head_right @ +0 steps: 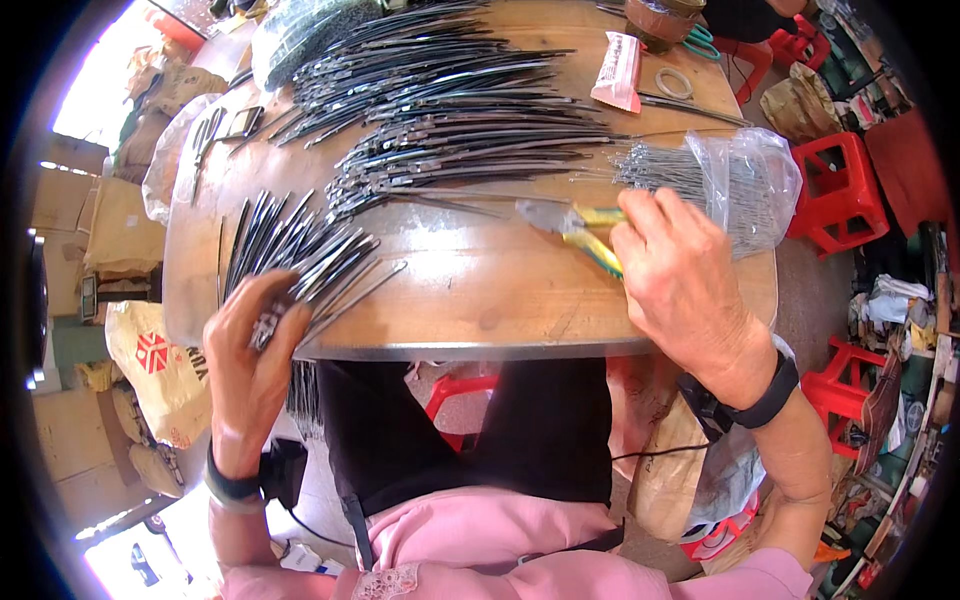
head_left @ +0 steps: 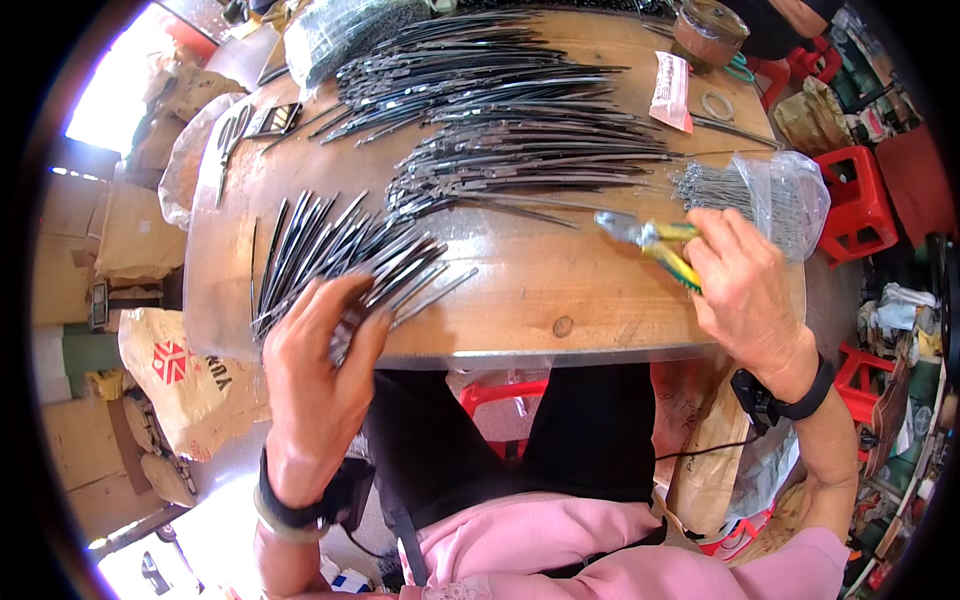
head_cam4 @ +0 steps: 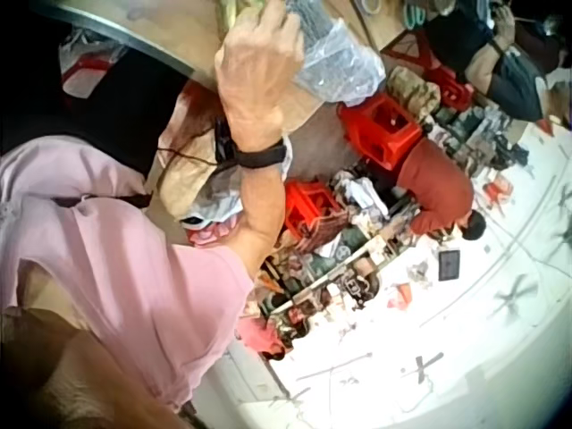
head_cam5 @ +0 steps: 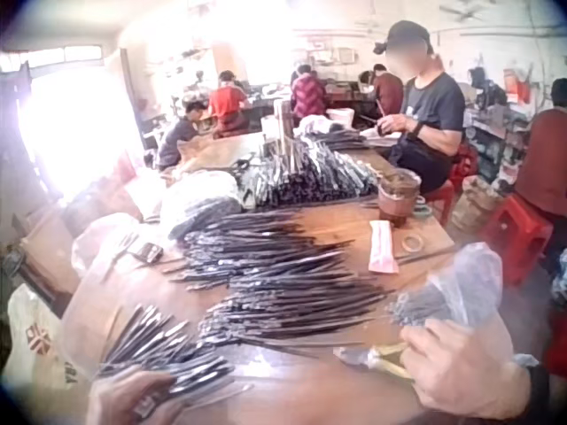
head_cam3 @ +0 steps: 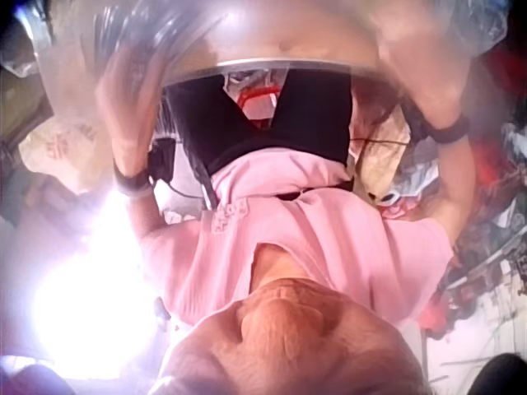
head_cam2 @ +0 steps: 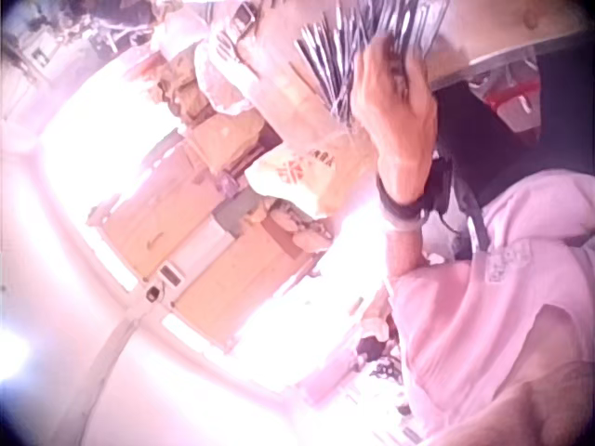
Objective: The person uses pliers to bend and cut thin metal wires, then inserts them into larger metal rods. The person gathers the finished components into a bundle and places them into a basket on the floor.
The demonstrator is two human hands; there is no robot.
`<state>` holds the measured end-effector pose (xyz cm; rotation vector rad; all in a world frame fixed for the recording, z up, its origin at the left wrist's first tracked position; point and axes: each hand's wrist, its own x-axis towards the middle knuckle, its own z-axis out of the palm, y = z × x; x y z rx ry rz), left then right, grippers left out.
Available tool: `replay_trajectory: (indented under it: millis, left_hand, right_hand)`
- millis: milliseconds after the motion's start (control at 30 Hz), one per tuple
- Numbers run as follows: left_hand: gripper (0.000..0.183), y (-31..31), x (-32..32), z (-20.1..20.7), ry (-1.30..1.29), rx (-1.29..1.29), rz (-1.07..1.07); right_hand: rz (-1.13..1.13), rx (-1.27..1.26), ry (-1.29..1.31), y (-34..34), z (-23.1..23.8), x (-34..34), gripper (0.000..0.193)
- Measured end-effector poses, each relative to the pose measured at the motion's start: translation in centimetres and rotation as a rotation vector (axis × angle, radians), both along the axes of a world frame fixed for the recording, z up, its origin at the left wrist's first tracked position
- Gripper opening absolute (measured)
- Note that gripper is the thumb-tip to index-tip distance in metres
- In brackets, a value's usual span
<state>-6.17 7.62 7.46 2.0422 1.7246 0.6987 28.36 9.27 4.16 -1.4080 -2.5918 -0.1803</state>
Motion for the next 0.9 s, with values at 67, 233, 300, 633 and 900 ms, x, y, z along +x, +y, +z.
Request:
replay_trajectory:
  millis: [67, 233, 300, 633, 900]
  left_hand:
    - [0.019, 2.1, 1.8, -1.0, 0.002, 0.164, -0.101]
    - [0.021, 7.6, 4.9, -5.1, 0.284, 0.444, -0.233]
    - [0.019, 9.2, 4.8, -7.0, 0.392, 0.449, -0.258]
    - [0.013, 11.0, 3.7, -3.9, 0.328, 0.529, -0.349]
    - [0.017, 11.4, 1.7, -1.5, 0.374, 0.662, -0.364]
  right_hand:
    - [-0.023, 0.109, 0.039, 0.3, 1.2, -0.4, 0.025]
    - [-0.135, 0.188, 0.712, -1.7, 3.6, -1.6, 0.025]
    - [-0.144, 0.103, 1.282, -3.5, 2.8, -1.8, 0.017]
    - [-0.601, -0.281, 1.58, -8.2, -2.4, 1.3, 0.011]
    - [-0.348, -0.819, 2.634, -9.1, -3.9, 1.3, 0.028]
